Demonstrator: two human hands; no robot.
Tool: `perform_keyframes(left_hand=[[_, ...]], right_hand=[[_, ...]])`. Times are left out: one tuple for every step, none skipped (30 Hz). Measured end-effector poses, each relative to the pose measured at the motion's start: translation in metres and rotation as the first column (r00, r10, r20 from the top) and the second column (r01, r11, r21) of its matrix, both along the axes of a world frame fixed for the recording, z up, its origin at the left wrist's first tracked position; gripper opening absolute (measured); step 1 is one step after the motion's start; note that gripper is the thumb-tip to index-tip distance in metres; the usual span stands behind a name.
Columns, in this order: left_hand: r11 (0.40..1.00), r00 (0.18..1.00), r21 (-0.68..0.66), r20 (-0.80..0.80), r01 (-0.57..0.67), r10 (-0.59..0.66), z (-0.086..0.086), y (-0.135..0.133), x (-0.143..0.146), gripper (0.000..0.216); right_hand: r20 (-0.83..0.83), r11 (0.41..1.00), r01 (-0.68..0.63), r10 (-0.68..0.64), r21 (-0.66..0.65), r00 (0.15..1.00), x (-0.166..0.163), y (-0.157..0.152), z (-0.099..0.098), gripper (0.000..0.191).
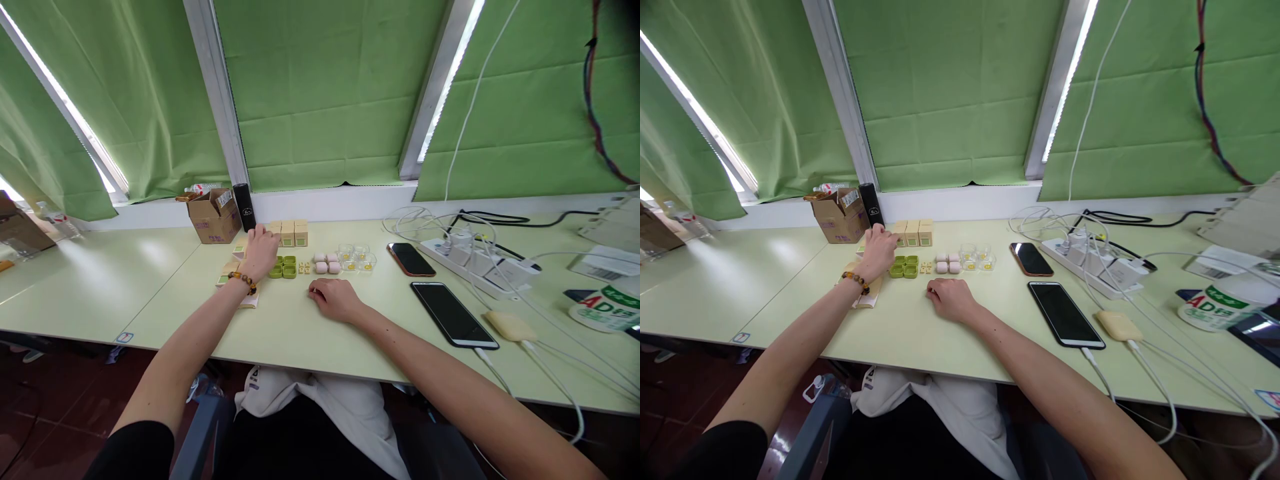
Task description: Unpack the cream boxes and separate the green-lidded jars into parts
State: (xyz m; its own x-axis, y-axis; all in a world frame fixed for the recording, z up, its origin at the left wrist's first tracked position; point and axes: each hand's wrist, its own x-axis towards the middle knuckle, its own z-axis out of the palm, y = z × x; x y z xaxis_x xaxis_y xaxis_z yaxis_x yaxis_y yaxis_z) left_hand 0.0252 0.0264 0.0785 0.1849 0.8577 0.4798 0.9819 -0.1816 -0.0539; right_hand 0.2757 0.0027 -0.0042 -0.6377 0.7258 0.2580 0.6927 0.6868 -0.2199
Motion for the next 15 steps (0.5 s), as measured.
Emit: perform_keyframes(left_hand=[[1.0,1.0,-0.012,-0.024,-0.011,0.011,0.001,0.009,0.004,0.026],[0.999,0.999,-0.029,-0.048,-0.018,0.016,0.002,0.019,0.009,0.029],[0.999,0.998,-0.045,-0.06,-0.025,0.023,0.001,0.029,0.014,0.032],[0.998,0.997,-0.053,-0.068,-0.028,0.024,0.001,0.039,0.019,0.035],[0.997,0.997,-0.068,-0.077,-0.03,0.025,-0.001,0.049,0.023,0.039],[0.995,0.996,-0.092,-0.081,-0.049,0.042,-0.002,0.058,0.027,0.043],[0.99,0.995,-0.117,-0.083,-0.072,0.062,-0.004,0.067,0.031,0.048],[0.987,0.993,-0.137,-0.09,-0.088,0.076,-0.006,0.075,0.035,0.052],[0.983,0.992,-0.152,-0.099,-0.098,0.084,-0.007,0.082,0.038,0.055],[0.981,0.991,-0.164,-0.103,-0.102,0.086,-0.009,0.088,0.041,0.056],[0.98,0.991,-0.171,-0.106,-0.105,0.088,-0.01,0.093,0.044,0.056],[0.979,0.99,-0.176,-0.106,-0.107,0.089,-0.012,0.098,0.046,0.055],[0.978,0.99,-0.181,-0.105,-0.109,0.091,-0.013,0.101,0.047,0.055],[0.977,0.99,-0.185,-0.104,-0.111,0.093,-0.015,0.104,0.048,0.055],[0.976,0.99,-0.189,-0.104,-0.112,0.094,-0.016,0.107,0.048,0.055]], right_hand=[[-0.001,1.0,-0.002,0.002,0.002,1.0,0.0,0.0,0.0,0.022],[-0.003,1.0,-0.002,0.002,0.003,1.0,0.0,0.0,0.0,0.022],[-0.005,1.0,-0.003,0.003,0.004,1.0,0.0,0.0,0.0,0.022],[-0.006,1.0,-0.003,0.003,0.004,1.0,0.0,0.0,0.0,0.022],[-0.007,1.0,-0.003,0.003,0.003,1.0,0.0,0.0,0.001,0.022],[-0.007,1.0,-0.002,0.002,0.0,1.0,0.001,0.0,0.001,0.022],[-0.006,1.0,-0.001,0.001,-0.003,1.0,0.001,-0.001,0.002,0.022],[-0.005,1.0,0.0,0.0,-0.008,1.0,0.001,-0.001,0.003,0.022],[-0.004,1.0,0.001,-0.001,-0.011,1.0,0.001,-0.001,0.003,0.023],[-0.003,1.0,0.002,-0.002,-0.014,1.0,0.001,-0.001,0.004,0.023],[-0.002,1.0,0.002,-0.002,-0.015,1.0,0.001,-0.002,0.004,0.023],[-0.002,1.0,0.003,-0.003,-0.015,1.0,0.001,-0.002,0.004,0.023],[-0.003,1.0,0.003,-0.003,-0.014,1.0,0.001,-0.002,0.004,0.023],[-0.005,1.0,0.003,-0.003,-0.013,1.0,0.0,-0.002,0.004,0.023],[-0.006,1.0,0.003,-0.003,-0.012,1.0,0.0,-0.002,0.004,0.023]])
